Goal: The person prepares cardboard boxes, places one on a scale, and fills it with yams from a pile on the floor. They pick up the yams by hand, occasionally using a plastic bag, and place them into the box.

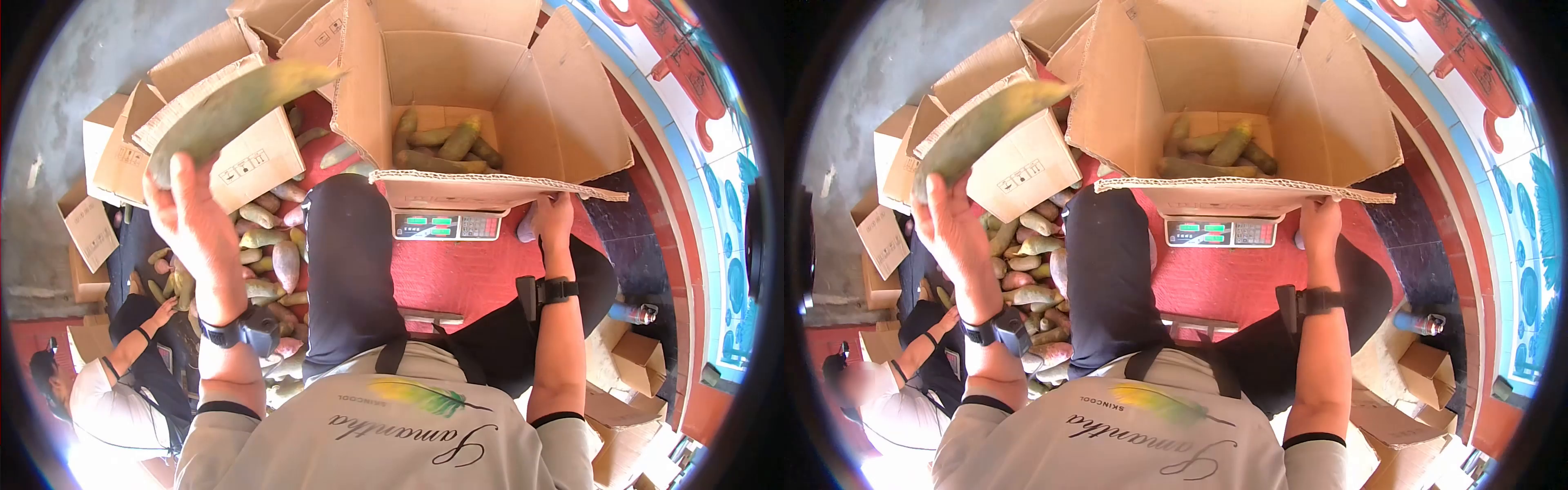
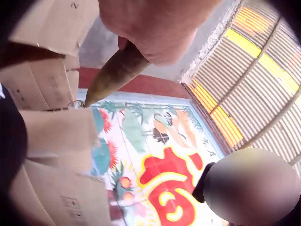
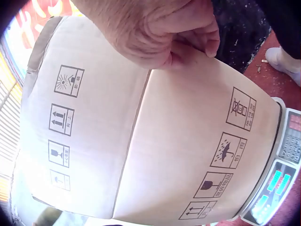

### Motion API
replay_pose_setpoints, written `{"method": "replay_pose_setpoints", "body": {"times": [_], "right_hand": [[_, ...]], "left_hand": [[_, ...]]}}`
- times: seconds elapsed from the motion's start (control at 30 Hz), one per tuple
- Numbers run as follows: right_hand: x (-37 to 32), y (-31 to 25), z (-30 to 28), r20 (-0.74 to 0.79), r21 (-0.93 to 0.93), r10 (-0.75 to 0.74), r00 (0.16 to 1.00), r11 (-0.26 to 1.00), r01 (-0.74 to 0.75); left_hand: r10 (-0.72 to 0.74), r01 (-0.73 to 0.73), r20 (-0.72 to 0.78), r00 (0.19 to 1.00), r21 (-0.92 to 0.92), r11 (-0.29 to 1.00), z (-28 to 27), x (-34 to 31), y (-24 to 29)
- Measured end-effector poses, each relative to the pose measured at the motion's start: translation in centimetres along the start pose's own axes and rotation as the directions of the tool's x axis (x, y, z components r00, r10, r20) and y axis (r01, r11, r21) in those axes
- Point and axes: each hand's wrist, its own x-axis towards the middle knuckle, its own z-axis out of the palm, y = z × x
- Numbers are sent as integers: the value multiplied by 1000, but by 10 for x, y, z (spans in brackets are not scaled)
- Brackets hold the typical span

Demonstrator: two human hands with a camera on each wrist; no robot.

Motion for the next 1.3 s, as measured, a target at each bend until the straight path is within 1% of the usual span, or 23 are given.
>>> {"method": "replay_pose_setpoints", "body": {"times": [0.03, 0.23, 0.3, 0.37, 0.4, 0.43, 0.5, 0.57, 0.6, 0.63, 0.67, 0.77, 0.83, 0.9, 0.93, 0.97, 1.03, 1.07, 1.13, 1.17, 1.2, 1.27, 1.3], "right_hand": [[-2, -8, -1, 8, 17, -10, 1000, 1000, 10], [0, -4, 0, -31, -96, -34, 999, 995, 31], [0, -8, 0, -42, -101, -71, 997, 993, 66], [1, -5, -1, 26, 5, 1, 1000, 1000, -1], [2, -6, -3, 32, -41, -23, 999, 999, 24], [2, -2, -2, 48, -35, -28, 998, 999, 30], [4, 6, 0, -25, -21, -74, 997, 997, 73], [5, 12, -1, -18, -41, -38, 999, 998, 37], [7, 19, -2, 25, -64, -86, 996, 994, 87], [5, 11, -1, 68, -85, -133, 989, 987, 138], [3, 1, -5, 66, -33, -7, 998, 999, 9], [2, 5, -5, 65, 16, -38, 997, 999, 37], [2, 0, -1, 60, 67, -90, 994, 994, 86], [-8, -30, -6, 44, 89, 86, 995, 992, -90], [-10, -34, -5, 65, 197, 113, 991, 973, -124], [-9, -26, -3, 76, 196, 111, 991, 973, -124], [1, 3, -3, 12, 40, -23, 1000, 999, 22], [2, 3, -6, 82, -17, -21, 996, 1000, 22], [6, 17, -7, 72, 6, -15, 997, 1000, 14], [7, 20, -5, 49, 30, -6, 999, 1000, 5], [3, 7, -5, 39, -28, 4, 999, 1000, -3], [2, 14, -1, 13, -26, -40, 999, 999, 40], [3, 16, 0, -23, -20, -83, 996, 996, 83]], "left_hand": [[-11, 12, 28, 1000, -47, 999, 14, -1, 2], [-89, 77, 327, 941, 51, 996, 94, -18, -3], [-153, 54, 460, 875, 222, 973, 109, -17, -17], [-214, 74, 546, 810, 267, 961, 122, -19, -26], [-241, -71, 601, 762, 447, 892, 124, -18, -20], [-292, -18, 690, 662, 405, 914, 124, -18, -27], [-267, 83, 666, 696, 295, 952, 116, -19, -21], [-107, -27, 657, 746, 190, 981, 97, -11, -18], [-73, -20, 645, 761, 135, 991, 83, -8, -14], [-139, 34, 593, 793, 185, 982, 69, -5, -3], [-131, -17, 557, 820, 254, 967, 52, 0, -1], [-147, -91, 439, 886, 475, 875, -10, 15, -19], [-240, -79, 328, 914, 723, 686, -59, 20, -40], [-291, -103, 288, 912, 850, 516, -110, 14, -65], [-353, -83, 268, 896, 884, 461, -135, 8, -76], [-414, -63, 243, 877, 913, 402, -160, -2, -88], [-503, -136, 294, 813, 935, 326, -214, -26, -114], [-569, -79, 237, 788, 954, 289, -244, -41, -130], [-698, 20, 112, 708, 984, 178, -290, -73, -157], [-756, 57, 44, 654, 992, 108, -305, -86, -164], [-757, 64, 37, 652, 993, 104, -311, -99, -164], [-798, -10, -67, 598, 996, -91, -317, -123, -164], [-801, -4, -72, 594, 996, -92, -321, -131, -168]]}}
